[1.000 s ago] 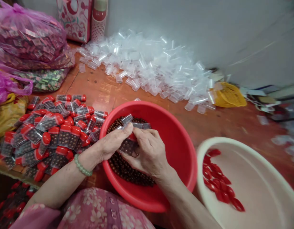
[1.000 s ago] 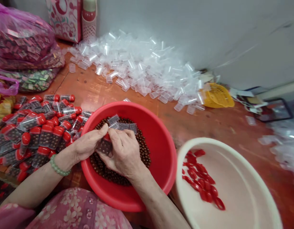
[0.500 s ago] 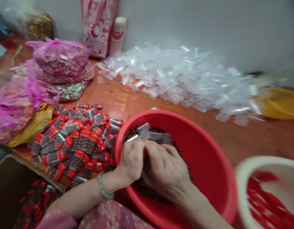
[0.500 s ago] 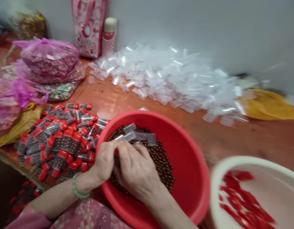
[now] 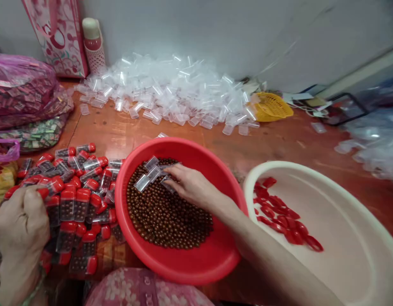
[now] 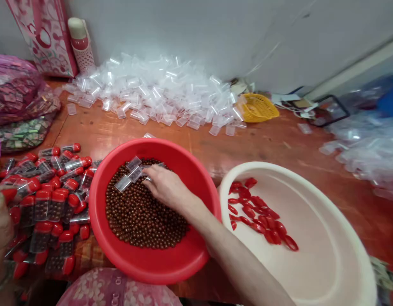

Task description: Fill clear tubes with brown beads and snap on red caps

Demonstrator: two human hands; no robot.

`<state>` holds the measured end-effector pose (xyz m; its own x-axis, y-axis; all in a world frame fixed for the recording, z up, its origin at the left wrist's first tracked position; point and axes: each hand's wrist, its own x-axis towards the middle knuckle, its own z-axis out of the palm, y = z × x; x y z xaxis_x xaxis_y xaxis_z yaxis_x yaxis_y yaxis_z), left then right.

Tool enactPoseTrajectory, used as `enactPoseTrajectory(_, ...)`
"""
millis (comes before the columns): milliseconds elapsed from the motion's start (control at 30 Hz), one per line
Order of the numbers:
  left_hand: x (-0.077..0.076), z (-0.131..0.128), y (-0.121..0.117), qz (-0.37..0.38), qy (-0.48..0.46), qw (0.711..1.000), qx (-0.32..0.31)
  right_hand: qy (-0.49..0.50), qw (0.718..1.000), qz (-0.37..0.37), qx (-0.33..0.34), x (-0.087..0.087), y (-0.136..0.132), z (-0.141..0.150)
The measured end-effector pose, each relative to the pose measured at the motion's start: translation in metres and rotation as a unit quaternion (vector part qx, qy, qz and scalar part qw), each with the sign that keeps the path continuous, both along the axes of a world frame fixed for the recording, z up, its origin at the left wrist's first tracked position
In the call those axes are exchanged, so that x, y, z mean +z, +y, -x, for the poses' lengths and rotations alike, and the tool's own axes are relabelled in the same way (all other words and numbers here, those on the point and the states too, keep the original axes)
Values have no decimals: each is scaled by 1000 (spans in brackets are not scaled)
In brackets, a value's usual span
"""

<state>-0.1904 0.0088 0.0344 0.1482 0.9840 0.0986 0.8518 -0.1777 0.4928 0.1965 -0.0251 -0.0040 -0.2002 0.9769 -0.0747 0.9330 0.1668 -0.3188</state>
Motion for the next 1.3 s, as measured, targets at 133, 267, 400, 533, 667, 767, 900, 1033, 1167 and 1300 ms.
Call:
enactPoseTrajectory(133, -20, -15, 17, -184, 210, 956, 92, -52, 995, 85, -20, -12, 28, -18)
enactPoseTrajectory(267, -26, -27, 22, -202, 220, 952, 59, -71, 992, 102, 5, -22, 42, -12)
enactPoseTrajectory(400, -17, -48, 16, -207, 142, 968, 16, -74, 990, 114, 19, -26, 44, -17)
enactPoseTrajectory(533, -13, -98, 1, -243, -26, 967, -67, -75, 990, 118, 37, -19, 36, -23)
enactPoseTrajectory(667, -19, -153, -12, -155, -94, 957, -226, -203, 976, 73, 30, -14, 20, -13)
enactPoseTrajectory(767, -27, -178, -14, -67, 23, 947, -314, -243, 965, 87, 57, -18, 9, -6)
enactPoseTrajectory(900, -32, -197, -6, -4, 208, 906, -368, -229, 962, 121, 82, -21, 3, -11)
enactPoseTrajectory(1033, -39, -209, 4, 20, 263, 878, -400, -234, 951, 177, 99, -13, 4, -22)
enactPoseTrajectory(1167, -46, -212, 7, 28, 295, 862, -412, -248, 945, 191, 98, -3, -3, -27)
enactPoseTrajectory(1300, -41, -212, 5, 32, 305, 864, -398, -233, 942, 206, 123, -7, -22, -16)
